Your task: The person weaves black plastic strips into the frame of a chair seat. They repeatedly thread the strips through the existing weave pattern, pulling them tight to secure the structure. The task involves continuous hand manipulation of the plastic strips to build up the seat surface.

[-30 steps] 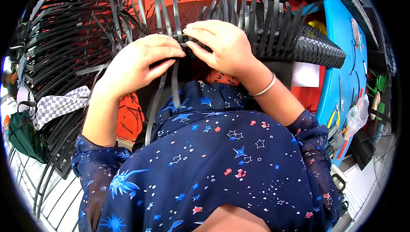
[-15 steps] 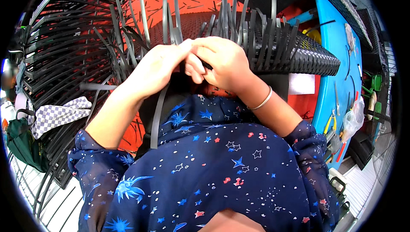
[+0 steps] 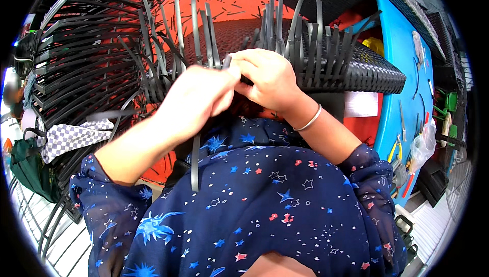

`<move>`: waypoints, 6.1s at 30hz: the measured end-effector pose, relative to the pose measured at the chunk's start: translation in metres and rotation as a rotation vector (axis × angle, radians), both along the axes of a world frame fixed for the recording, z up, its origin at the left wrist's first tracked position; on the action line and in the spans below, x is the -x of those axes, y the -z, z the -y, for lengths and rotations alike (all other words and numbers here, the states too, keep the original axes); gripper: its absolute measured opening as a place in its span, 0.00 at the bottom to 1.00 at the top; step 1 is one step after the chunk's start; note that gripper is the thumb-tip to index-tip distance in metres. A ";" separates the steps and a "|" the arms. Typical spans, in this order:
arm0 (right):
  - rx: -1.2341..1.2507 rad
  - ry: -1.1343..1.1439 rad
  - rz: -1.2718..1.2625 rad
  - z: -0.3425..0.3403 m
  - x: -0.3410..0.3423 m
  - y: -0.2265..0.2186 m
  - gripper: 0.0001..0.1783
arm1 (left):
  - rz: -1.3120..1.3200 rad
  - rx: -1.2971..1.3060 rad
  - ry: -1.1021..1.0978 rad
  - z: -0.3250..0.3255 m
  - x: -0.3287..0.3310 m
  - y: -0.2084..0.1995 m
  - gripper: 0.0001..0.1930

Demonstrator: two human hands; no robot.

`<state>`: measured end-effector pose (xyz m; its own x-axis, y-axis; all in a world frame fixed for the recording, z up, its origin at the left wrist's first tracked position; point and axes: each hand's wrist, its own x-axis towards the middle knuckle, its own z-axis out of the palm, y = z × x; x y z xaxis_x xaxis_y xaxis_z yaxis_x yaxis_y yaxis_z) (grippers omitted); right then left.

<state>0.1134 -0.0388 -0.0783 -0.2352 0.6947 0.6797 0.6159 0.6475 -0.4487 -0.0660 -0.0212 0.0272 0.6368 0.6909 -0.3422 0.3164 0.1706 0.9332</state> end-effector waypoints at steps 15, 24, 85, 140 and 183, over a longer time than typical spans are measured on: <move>-0.020 -0.021 0.081 0.004 0.000 0.002 0.17 | -0.362 -0.507 0.201 -0.112 -0.033 0.060 0.26; -0.031 -0.014 0.028 0.004 0.003 0.004 0.13 | -0.422 -0.881 -0.147 -0.064 -0.001 0.041 0.23; 0.144 -0.034 0.032 0.007 -0.003 0.000 0.17 | -0.118 -0.940 0.121 -0.009 0.009 0.033 0.06; 0.072 -0.021 0.167 0.003 0.001 0.001 0.19 | 0.103 0.263 -0.413 -0.109 -0.034 0.097 0.14; 0.148 0.012 0.073 0.006 -0.008 0.016 0.14 | 0.155 0.041 0.053 -0.038 0.013 0.037 0.23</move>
<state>0.1212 -0.0445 -0.0943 -0.2713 0.7892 0.5509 0.6573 0.5701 -0.4930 -0.0787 0.0164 -0.0098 0.7194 0.6425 -0.2640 0.1786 0.1963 0.9642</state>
